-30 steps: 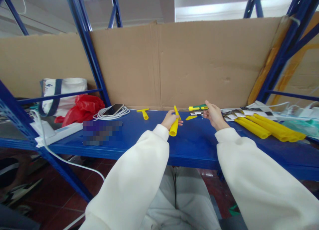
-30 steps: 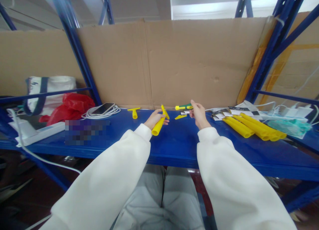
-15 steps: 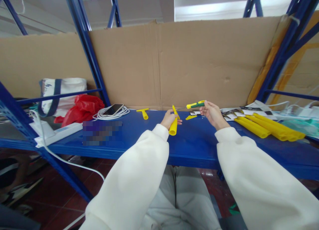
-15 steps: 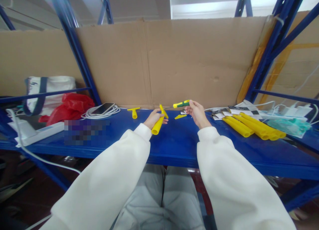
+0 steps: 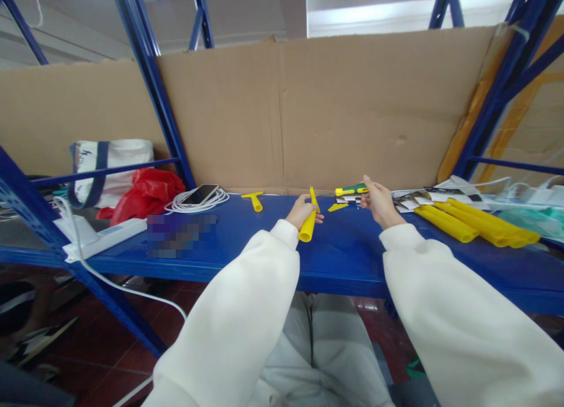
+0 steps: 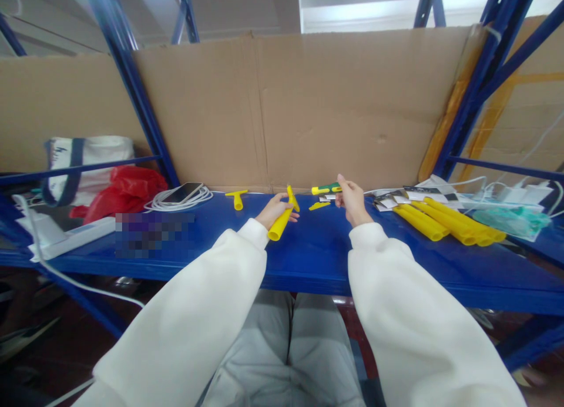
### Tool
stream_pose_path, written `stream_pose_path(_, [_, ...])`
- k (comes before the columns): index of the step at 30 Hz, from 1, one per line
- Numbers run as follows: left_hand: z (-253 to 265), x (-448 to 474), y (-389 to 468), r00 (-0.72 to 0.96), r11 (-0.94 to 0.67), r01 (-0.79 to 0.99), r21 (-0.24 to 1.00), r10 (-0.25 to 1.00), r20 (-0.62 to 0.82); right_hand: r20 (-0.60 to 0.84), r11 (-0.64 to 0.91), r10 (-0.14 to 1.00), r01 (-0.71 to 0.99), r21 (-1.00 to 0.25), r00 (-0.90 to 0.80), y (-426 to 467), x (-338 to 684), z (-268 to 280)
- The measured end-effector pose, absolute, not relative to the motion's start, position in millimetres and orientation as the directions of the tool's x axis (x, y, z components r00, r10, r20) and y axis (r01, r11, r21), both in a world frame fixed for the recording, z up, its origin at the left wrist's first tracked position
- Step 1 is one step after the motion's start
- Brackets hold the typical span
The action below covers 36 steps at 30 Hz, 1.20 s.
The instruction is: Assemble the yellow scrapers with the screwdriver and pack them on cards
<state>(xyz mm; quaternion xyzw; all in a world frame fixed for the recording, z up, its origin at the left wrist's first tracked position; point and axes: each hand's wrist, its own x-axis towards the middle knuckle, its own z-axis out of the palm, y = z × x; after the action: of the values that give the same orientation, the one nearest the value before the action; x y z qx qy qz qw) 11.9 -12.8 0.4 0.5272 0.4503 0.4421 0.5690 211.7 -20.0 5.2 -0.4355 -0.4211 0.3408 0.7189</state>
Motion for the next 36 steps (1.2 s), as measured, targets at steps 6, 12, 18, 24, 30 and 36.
stream_pose_path(6, [1.1,10.9,-11.4,0.145,0.059,-0.056,0.997,0.988,-0.050,0.392,0.448,0.881,-0.199,-0.872,0.267,-25.6,206.9,8.5])
stream_pose_path(12, [3.2,11.1,-13.9,0.126,0.058,-0.071,0.996,0.991,-0.049,0.392,0.441,0.884,-0.175,-0.881,0.255,-23.7,206.8,6.7])
stream_pose_path(18, [2.8,12.2,-15.4,0.173,0.047,-0.042,0.998,0.984,-0.039,0.344,0.417,0.856,-0.124,-0.900,0.385,-21.5,209.1,7.3])
stream_pose_path(24, [3.4,12.3,-16.3,0.194,0.038,0.026,0.999,0.980,-0.042,0.355,0.419,0.850,-0.092,-0.903,0.389,-22.4,209.8,6.4])
stream_pose_path(30, [3.0,12.8,-15.7,0.184,0.036,0.007,0.999,0.982,-0.036,0.450,0.501,0.840,-0.114,-0.858,0.304,-21.8,211.0,5.9])
stream_pose_path(36, [4.9,12.6,-17.7,0.163,0.044,-0.037,0.998,0.986,-0.038,0.466,0.503,0.859,-0.175,-0.847,0.212,-19.8,212.5,5.9])
